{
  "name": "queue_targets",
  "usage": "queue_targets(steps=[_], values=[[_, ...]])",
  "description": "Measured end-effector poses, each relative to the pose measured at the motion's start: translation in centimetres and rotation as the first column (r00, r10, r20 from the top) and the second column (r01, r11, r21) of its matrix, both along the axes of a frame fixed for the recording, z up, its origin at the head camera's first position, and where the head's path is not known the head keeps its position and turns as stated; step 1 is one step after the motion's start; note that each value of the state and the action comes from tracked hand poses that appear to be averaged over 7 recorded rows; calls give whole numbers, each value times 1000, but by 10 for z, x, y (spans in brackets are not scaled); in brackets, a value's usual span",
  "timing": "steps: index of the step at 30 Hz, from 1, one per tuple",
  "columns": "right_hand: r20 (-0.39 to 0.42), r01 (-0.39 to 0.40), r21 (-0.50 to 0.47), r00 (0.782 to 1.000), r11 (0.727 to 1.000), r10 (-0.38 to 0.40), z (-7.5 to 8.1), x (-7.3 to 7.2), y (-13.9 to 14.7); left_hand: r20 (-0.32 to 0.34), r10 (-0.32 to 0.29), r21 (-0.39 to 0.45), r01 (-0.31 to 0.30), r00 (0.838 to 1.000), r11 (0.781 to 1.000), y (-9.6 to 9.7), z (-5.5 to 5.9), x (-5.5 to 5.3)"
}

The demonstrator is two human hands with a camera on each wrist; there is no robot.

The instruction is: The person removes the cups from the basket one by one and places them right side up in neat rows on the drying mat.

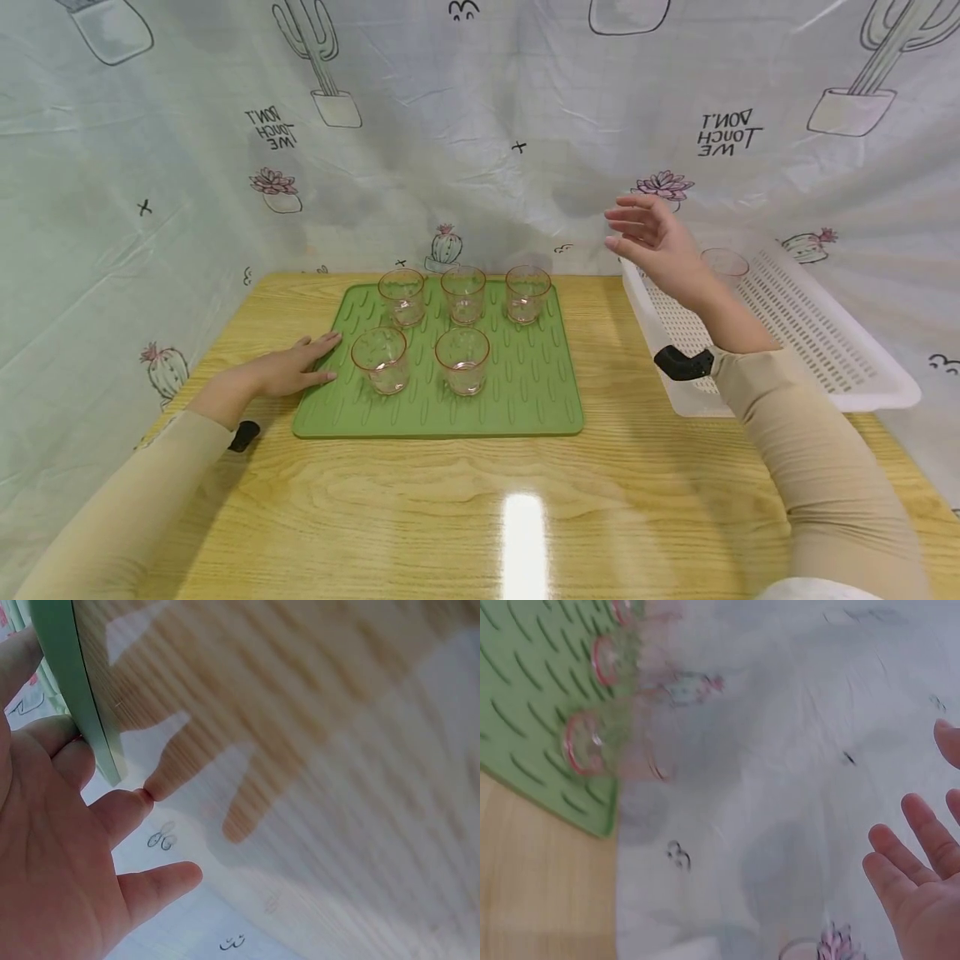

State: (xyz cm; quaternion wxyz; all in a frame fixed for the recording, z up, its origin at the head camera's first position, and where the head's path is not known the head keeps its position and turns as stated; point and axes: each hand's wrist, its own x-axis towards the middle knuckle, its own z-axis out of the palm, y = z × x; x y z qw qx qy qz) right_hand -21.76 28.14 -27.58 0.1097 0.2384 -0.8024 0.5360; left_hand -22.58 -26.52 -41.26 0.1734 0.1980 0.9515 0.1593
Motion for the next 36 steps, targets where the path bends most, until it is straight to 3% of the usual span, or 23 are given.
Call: queue_targets(steps=[7,11,17,24,36], values=[[-27,60,-78,998,995,-62,4,-5,23,11,0,16,0,1000,1000,-1,-2,1],[-24,155,-41,988,987,-156,2,-11,38,12,-4,14,4,1000,1000,-1,-2,1],[-19,298,45,955,954,-297,0,-17,55,10,-4,7,4,1000,1000,-3,-4,-1],[-6,381,105,924,918,-383,-1,-21,69,2,-6,3,6,1000,1000,-3,-4,-1],[75,519,193,839,833,-540,-16,-30,103,-1,-7,22,7,1000,1000,-2,-1,4]])
